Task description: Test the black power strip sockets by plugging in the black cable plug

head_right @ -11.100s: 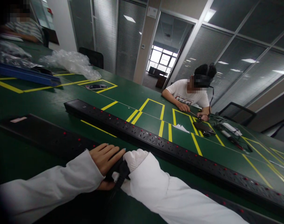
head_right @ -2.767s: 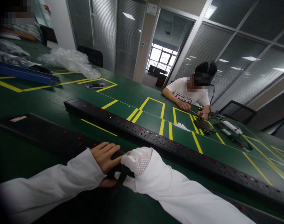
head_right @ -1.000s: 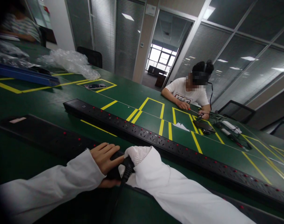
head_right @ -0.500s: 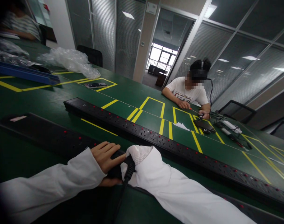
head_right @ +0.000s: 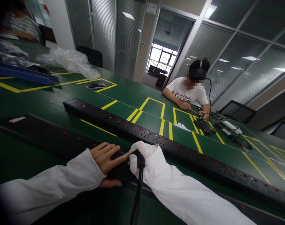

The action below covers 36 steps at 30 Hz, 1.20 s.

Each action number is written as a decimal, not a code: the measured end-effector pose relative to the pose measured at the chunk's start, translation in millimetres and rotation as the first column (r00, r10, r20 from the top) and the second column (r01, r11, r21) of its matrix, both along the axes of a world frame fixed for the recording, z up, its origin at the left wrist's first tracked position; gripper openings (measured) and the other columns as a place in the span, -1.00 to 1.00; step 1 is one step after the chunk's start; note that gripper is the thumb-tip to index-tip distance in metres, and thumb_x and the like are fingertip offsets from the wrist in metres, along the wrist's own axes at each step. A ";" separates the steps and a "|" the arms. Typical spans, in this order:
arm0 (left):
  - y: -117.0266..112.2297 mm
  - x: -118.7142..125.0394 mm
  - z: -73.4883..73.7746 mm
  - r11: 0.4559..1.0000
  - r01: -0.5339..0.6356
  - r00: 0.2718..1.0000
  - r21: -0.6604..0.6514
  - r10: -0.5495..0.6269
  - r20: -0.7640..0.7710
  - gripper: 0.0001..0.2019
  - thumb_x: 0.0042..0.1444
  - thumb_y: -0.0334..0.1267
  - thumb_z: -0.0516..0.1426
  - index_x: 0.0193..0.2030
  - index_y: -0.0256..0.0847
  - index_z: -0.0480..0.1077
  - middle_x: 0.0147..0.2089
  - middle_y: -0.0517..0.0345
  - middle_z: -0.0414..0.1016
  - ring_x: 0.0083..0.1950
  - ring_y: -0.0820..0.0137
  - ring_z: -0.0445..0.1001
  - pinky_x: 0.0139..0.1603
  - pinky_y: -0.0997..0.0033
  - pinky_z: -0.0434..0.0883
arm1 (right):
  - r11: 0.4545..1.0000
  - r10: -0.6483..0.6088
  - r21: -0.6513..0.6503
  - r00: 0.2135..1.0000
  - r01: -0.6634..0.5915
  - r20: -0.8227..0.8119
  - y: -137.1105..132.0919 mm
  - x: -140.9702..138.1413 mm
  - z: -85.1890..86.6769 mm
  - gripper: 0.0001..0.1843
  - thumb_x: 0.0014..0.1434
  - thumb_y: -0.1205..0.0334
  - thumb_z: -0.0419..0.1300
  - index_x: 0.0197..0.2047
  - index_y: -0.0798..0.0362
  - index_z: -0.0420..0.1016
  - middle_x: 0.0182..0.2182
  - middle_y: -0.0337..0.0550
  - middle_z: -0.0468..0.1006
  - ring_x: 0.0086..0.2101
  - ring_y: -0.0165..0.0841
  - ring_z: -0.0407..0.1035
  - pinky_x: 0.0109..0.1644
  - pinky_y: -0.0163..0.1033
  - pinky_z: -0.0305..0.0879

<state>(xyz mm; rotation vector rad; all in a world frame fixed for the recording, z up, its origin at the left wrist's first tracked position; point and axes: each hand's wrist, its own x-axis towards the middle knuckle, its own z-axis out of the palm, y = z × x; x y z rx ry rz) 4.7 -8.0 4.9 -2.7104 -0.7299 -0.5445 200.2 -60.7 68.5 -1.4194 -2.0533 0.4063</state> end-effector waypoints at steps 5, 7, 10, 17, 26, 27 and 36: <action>-2.3 0.2 5.6 1.000 -0.008 1.000 -0.027 0.007 -0.021 -0.26 -0.04 0.23 0.11 0.24 -0.03 0.13 -0.14 -0.11 0.41 -0.20 0.07 0.40 -0.20 0.09 0.27 | 0.998 -0.051 -0.037 0.989 0.046 -0.135 5.1 5.0 7.4 -0.73 0.23 0.14 -0.06 -0.32 0.04 0.41 -0.58 -0.23 0.42 -0.61 -0.46 0.32 -0.54 -0.34 0.27; -3.2 -0.6 8.7 0.999 -0.005 0.999 -0.035 0.004 -0.039 -0.25 -0.05 0.22 0.12 0.25 -0.05 0.12 -0.12 -0.13 0.41 -0.18 0.05 0.41 -0.19 0.09 0.28 | 0.995 -0.082 -0.076 0.959 0.064 -0.271 8.6 5.2 5.8 -0.66 0.23 0.05 -0.09 -0.35 0.07 0.38 -0.57 -0.21 0.41 -0.63 -0.46 0.31 -0.58 -0.36 0.22; -4.3 -2.1 11.9 0.999 -0.001 0.998 -0.048 -0.002 -0.059 -0.21 -0.09 0.18 0.17 0.26 -0.07 0.11 -0.06 -0.17 0.41 -0.14 0.03 0.41 -0.13 0.06 0.28 | 0.983 -0.151 -0.173 0.835 0.068 -0.529 11.6 7.3 2.4 -0.53 0.21 -0.13 -0.05 -0.40 0.11 0.37 -0.61 -0.20 0.40 -0.66 -0.49 0.26 -0.61 -0.40 0.13; -7.7 -0.9 15.5 0.997 -0.051 0.991 -0.065 0.043 -0.125 -0.20 -0.09 0.18 0.19 0.28 -0.04 0.11 0.01 -0.19 0.41 -0.04 0.02 0.42 -0.03 0.01 0.28 | 0.959 -0.243 -0.274 0.727 0.077 -0.643 7.6 22.6 2.5 -0.47 0.17 -0.21 0.00 -0.43 0.13 0.40 -0.65 -0.18 0.41 -0.68 -0.50 0.24 -0.64 -0.44 0.05; -23.2 18.9 36.8 0.959 -0.139 0.983 -0.246 0.104 -0.152 -0.16 0.04 0.25 0.01 0.31 -0.32 0.05 0.23 -0.25 0.23 0.23 0.02 0.21 0.19 -0.02 0.10 | 0.978 -0.146 -0.208 0.694 -0.006 -0.705 17.0 33.2 -4.7 -0.46 0.21 -0.21 -0.05 -0.39 0.13 0.39 -0.58 -0.21 0.36 -0.61 -0.48 0.31 -0.62 -0.43 0.12; -24.7 25.5 37.7 0.957 -0.123 0.986 -0.265 0.087 -0.144 -0.18 0.06 0.24 -0.02 0.32 -0.31 0.03 0.24 -0.21 0.23 0.23 0.04 0.21 0.19 0.00 0.11 | 0.980 -0.132 -0.198 0.688 -0.018 -0.713 17.9 33.3 -6.2 -0.48 0.22 -0.18 -0.05 -0.38 0.13 0.39 -0.56 -0.20 0.37 -0.60 -0.49 0.31 -0.62 -0.43 0.13; -25.9 64.0 32.5 0.940 -0.159 0.955 -0.303 0.068 -0.288 -0.12 -0.02 0.29 0.04 0.32 -0.27 0.04 -0.14 -0.14 0.41 -0.21 0.06 0.40 -0.23 0.04 0.34 | 0.987 -0.094 -0.154 0.638 -0.040 -0.764 21.5 28.1 -11.4 -0.54 0.17 -0.12 0.06 -0.44 0.15 0.42 -0.59 -0.25 0.32 -0.69 -0.55 0.19 -0.68 -0.44 0.06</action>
